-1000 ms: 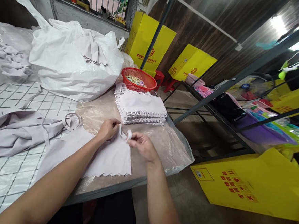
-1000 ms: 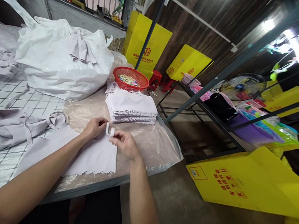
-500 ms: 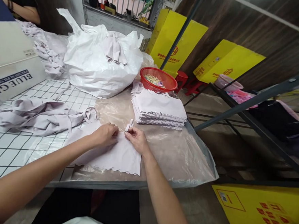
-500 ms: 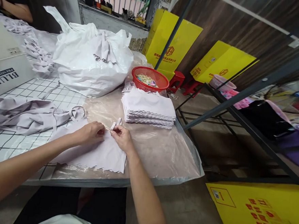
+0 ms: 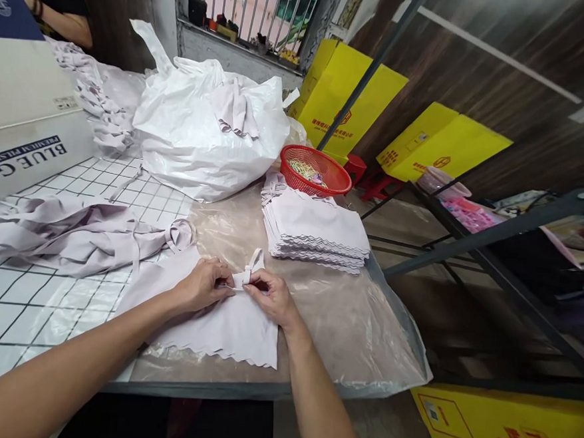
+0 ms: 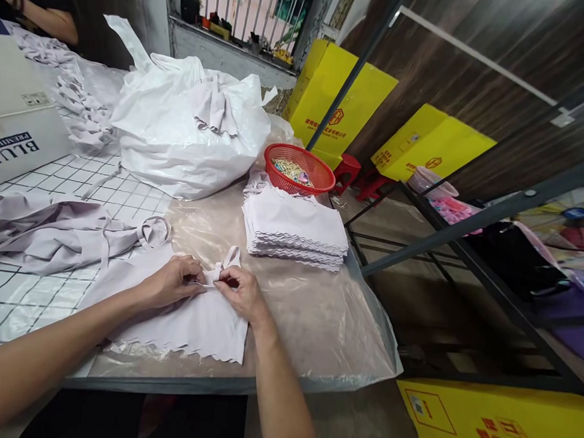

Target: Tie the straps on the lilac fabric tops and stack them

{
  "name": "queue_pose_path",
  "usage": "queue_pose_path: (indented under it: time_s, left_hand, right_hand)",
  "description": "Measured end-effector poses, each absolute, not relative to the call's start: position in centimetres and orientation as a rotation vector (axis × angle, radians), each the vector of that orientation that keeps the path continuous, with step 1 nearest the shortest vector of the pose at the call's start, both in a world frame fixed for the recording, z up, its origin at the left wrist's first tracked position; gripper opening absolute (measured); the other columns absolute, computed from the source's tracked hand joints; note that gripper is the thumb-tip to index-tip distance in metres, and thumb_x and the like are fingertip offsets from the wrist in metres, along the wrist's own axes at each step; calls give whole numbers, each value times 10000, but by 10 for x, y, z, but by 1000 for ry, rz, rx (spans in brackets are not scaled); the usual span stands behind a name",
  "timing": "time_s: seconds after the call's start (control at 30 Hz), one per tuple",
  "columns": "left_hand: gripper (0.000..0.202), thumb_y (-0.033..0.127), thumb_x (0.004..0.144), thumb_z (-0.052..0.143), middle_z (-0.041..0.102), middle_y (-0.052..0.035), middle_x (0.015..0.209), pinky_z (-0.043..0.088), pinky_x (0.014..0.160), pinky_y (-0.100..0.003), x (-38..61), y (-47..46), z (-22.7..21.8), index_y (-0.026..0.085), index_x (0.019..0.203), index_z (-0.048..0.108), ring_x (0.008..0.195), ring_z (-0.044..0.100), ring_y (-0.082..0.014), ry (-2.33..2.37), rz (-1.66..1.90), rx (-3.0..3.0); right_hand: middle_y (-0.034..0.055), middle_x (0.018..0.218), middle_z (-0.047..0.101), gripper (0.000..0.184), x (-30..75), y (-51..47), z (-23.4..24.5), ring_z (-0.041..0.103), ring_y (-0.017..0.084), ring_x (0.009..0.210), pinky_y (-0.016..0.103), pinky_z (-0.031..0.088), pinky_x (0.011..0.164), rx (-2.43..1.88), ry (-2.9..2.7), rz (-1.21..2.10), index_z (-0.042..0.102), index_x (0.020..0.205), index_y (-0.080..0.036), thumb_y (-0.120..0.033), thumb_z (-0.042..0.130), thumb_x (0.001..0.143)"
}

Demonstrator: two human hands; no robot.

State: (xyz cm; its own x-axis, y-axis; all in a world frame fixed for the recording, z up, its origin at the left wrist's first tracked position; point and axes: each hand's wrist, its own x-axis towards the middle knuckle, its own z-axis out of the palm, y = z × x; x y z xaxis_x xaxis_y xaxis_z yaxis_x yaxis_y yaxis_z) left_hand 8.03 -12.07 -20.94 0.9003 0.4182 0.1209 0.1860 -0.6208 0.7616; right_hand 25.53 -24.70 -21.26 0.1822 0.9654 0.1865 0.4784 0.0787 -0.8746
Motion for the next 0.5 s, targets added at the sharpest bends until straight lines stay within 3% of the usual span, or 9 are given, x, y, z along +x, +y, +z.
queue_pose_path:
  time_s: [0.2,0.5]
  left_hand:
    - [207,352,855,659,681,-36,753,372,767,-314,81,-122,-207,187,761,742,793,551,-192,432,322,2226]
    - [152,297,839,682,709,-23,766,368,798,-327,83,-121,-207,196,738,734,822,574,-199,428,305,2224]
  right_hand:
    - [18,750,646,100,255,-247,-215,571,130,678,237,451,630,-1533,-1469,641,670,793,-176,-265,652,834]
    - [14,742,650,60,253,-247,-212,578,131,677,243,442,640,-1508,-1491,652,682,791,-177,-219,658,826]
